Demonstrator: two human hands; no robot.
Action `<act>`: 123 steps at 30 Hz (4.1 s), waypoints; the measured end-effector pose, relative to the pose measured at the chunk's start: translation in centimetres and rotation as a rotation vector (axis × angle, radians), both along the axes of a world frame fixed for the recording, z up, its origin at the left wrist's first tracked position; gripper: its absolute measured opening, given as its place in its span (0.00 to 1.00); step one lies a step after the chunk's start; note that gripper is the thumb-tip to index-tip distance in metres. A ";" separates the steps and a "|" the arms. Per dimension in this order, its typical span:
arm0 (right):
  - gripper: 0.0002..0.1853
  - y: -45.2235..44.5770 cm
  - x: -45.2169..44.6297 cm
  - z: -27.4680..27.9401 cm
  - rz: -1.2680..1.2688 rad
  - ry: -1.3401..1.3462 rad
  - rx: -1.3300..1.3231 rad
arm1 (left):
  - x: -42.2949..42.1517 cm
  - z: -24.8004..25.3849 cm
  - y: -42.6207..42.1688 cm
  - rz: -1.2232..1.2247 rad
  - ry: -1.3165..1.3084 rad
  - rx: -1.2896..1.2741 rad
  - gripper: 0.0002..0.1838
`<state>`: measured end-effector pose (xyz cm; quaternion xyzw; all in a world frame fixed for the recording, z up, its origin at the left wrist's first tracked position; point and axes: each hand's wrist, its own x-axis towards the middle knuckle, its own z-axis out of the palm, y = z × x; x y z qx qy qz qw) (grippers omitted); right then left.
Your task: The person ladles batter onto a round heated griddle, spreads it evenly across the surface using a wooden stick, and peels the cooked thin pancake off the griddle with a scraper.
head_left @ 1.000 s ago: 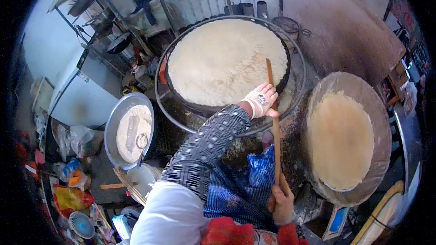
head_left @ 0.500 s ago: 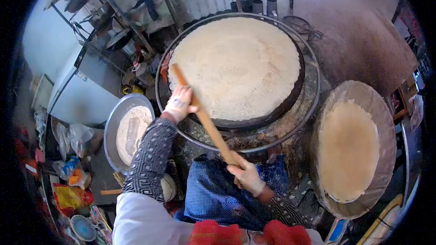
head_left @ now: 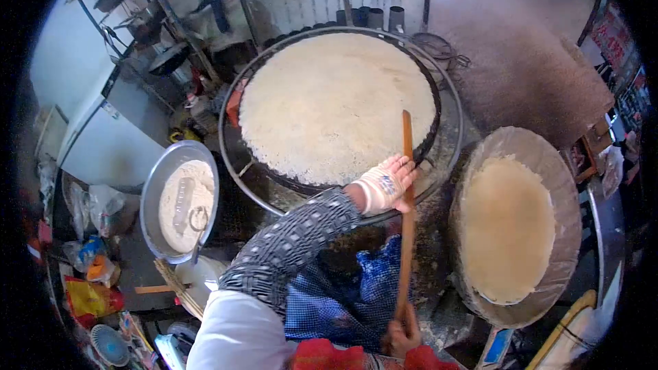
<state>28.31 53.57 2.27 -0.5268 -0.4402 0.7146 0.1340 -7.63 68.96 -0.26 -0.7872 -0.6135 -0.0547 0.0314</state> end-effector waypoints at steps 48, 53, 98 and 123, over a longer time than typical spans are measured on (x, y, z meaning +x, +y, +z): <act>0.26 -6.6 -14.5 13.2 1.666 0.084 0.847 | 18.1 -13.6 -26.6 0.814 -0.513 0.338 0.15; 0.45 -16.6 -16.0 10.9 1.769 0.719 0.183 | 15.4 -1.2 -32.3 0.774 -0.271 -0.015 0.26; 0.31 5.6 41.3 -19.1 0.139 -1.590 0.749 | 12.1 -1.4 -32.6 1.066 -0.130 -0.531 0.43; 0.16 10.3 -27.8 -1.2 0.520 -0.119 1.918 | 5.6 0.5 -39.3 1.010 -0.376 0.145 0.33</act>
